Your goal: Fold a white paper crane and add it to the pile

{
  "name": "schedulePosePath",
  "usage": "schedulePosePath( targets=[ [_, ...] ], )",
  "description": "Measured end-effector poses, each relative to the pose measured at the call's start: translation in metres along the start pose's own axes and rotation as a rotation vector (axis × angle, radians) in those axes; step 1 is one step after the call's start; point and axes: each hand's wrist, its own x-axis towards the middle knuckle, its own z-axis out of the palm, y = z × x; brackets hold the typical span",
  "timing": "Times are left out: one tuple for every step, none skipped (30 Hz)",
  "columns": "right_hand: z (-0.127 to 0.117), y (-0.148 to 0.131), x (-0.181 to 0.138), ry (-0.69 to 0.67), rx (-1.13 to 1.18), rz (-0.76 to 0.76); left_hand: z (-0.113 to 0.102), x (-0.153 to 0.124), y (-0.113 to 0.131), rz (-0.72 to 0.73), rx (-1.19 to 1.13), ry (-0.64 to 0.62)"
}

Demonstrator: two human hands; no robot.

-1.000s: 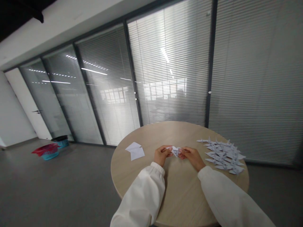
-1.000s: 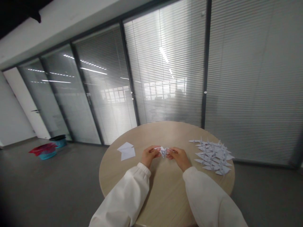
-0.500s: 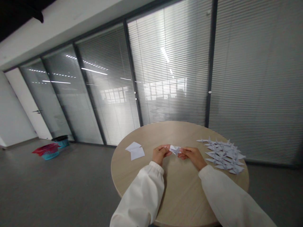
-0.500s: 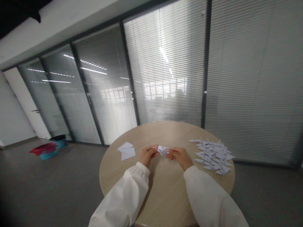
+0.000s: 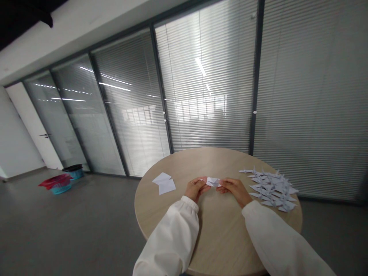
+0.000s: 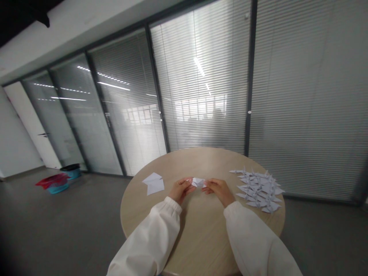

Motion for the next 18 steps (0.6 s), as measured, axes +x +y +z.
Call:
schedulePosePath(
  targets=[
    [0.0005, 0.0008, 0.0, -0.006, 0.001, -0.009, 0.0004, -0.0002, -0.0005, -0.002, 0.009, -0.017],
    [0.001, 0.0015, -0.0001, -0.014, -0.003, -0.018, 0.0009, -0.0004, -0.001, 0.0, 0.02, -0.027],
    [0.0015, 0.0021, -0.0002, -0.019, -0.012, -0.026, 0.0013, -0.0006, -0.0014, 0.004, 0.029, -0.031],
    [0.002, 0.0025, -0.0001, -0.018, -0.023, -0.031, 0.0016, -0.0006, -0.0018, 0.008, 0.036, -0.028],
    [0.0024, 0.0029, 0.0, -0.009, -0.034, -0.032, 0.0018, -0.0006, -0.0022, 0.011, 0.04, -0.026],
    [0.0025, 0.0033, 0.0004, 0.004, -0.044, -0.03, 0.0019, -0.0006, -0.0024, 0.011, 0.04, -0.029],
    [0.0024, 0.0038, 0.0008, 0.016, -0.048, -0.024, 0.002, -0.0007, -0.0026, 0.01, 0.036, -0.037],
    [0.0022, 0.0042, 0.0014, 0.025, -0.045, -0.017, 0.002, -0.0007, -0.0026, 0.009, 0.029, -0.049],
    [0.0017, 0.0046, 0.0019, 0.03, -0.036, -0.009, 0.002, -0.0009, -0.0024, 0.007, 0.02, -0.062],
    [0.0011, 0.0049, 0.0023, 0.028, -0.023, -0.002, 0.002, -0.0011, -0.0021, 0.004, 0.011, -0.074],
    [0.0006, 0.0051, 0.0025, 0.023, -0.007, 0.004, 0.0019, -0.0014, -0.0018, 0.001, 0.003, -0.083],
    [0.0001, 0.005, 0.0024, 0.017, 0.01, 0.011, 0.0018, -0.0017, -0.0014, -0.005, -0.005, -0.089],
    [-0.0003, 0.0048, 0.0021, 0.01, 0.026, 0.017, 0.0017, -0.0021, -0.0009, -0.013, -0.012, -0.093],
    [-0.0006, 0.0044, 0.0016, 0.003, 0.04, 0.022, 0.0016, -0.0025, -0.0005, -0.024, -0.02, -0.097],
    [-0.0007, 0.0039, 0.0011, -0.004, 0.051, 0.025, 0.0016, -0.0029, -0.0001, -0.036, -0.029, -0.1],
    [-0.0007, 0.0033, 0.0005, -0.009, 0.059, 0.026, 0.0015, -0.0032, 0.0002, -0.049, -0.038, -0.102],
    [-0.0006, 0.0028, 0.0, -0.011, 0.065, 0.027, 0.0015, -0.0035, 0.0006, -0.061, -0.048, -0.102],
    [-0.0004, 0.0022, -0.0005, -0.011, 0.07, 0.027, 0.0015, -0.0036, 0.0009, -0.072, -0.055, -0.1]
  ],
)
